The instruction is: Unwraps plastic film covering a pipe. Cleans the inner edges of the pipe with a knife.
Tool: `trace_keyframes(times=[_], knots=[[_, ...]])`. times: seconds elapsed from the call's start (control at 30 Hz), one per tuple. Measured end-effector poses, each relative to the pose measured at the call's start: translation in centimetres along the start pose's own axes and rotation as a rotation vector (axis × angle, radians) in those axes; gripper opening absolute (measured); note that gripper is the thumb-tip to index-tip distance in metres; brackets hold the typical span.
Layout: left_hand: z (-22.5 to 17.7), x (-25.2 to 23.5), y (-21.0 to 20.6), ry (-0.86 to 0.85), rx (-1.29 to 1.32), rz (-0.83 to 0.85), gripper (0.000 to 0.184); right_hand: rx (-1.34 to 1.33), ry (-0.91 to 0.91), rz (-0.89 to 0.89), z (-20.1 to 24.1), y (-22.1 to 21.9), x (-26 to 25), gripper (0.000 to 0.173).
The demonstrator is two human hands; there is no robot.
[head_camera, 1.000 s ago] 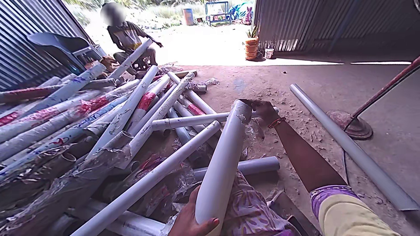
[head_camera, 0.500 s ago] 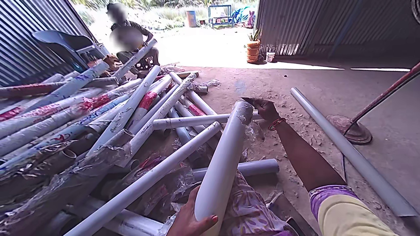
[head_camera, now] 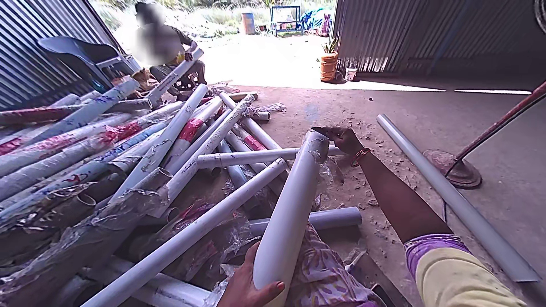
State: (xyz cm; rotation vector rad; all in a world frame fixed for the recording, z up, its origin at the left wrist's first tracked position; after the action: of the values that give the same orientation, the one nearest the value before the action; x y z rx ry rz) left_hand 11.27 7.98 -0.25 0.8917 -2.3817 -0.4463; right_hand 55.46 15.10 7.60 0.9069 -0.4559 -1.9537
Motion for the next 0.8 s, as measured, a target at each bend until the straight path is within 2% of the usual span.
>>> trace_keyframes(times=[0.17, 0.3, 0.4, 0.47, 0.53, 0.8], knots=[[-0.2, -0.1, 0.0, 0.000, -0.033, 0.007, 0.110, 0.190, 0.028, 0.070, 0.6, -0.4, 0.3, 0.030], [-0.1, -0.1, 0.0, -0.001, -0.018, 0.008, 0.110, 0.013, 0.023, 0.153, 0.8, -0.5, 1.2, 0.027], [0.1, -0.1, 0.1, -0.020, 0.030, 0.008, 0.108, -0.180, -0.048, 0.009, -0.1, -0.4, 1.6, 0.025], [0.3, -0.2, 0.0, -0.023, 0.057, 0.014, 0.107, -0.143, -0.063, -0.126, -0.6, -0.4, 2.1, 0.028], [0.3, -0.2, 0.0, -0.026, 0.058, 0.025, 0.107, -0.076, -0.038, -0.178, -0.6, -0.7, 2.8, 0.028], [0.7, -0.6, 0.2, -0.038, 0.039, 0.007, 0.112, -0.030, 0.092, -0.150, -0.2, -2.3, 3.5, 0.028]])
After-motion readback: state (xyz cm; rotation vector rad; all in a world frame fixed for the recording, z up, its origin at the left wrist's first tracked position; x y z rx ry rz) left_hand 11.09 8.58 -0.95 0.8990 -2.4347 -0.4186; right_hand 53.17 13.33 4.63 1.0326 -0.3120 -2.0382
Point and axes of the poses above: each hand's wrist, its own x-axis away from the middle knuckle, its own y-axis out of the back of the hand, z = x × y, the point moved 5 cm from there along -x, towards the middle knuckle, and after that the axes turned 2 degrees about -x, right-handed, at the moved point
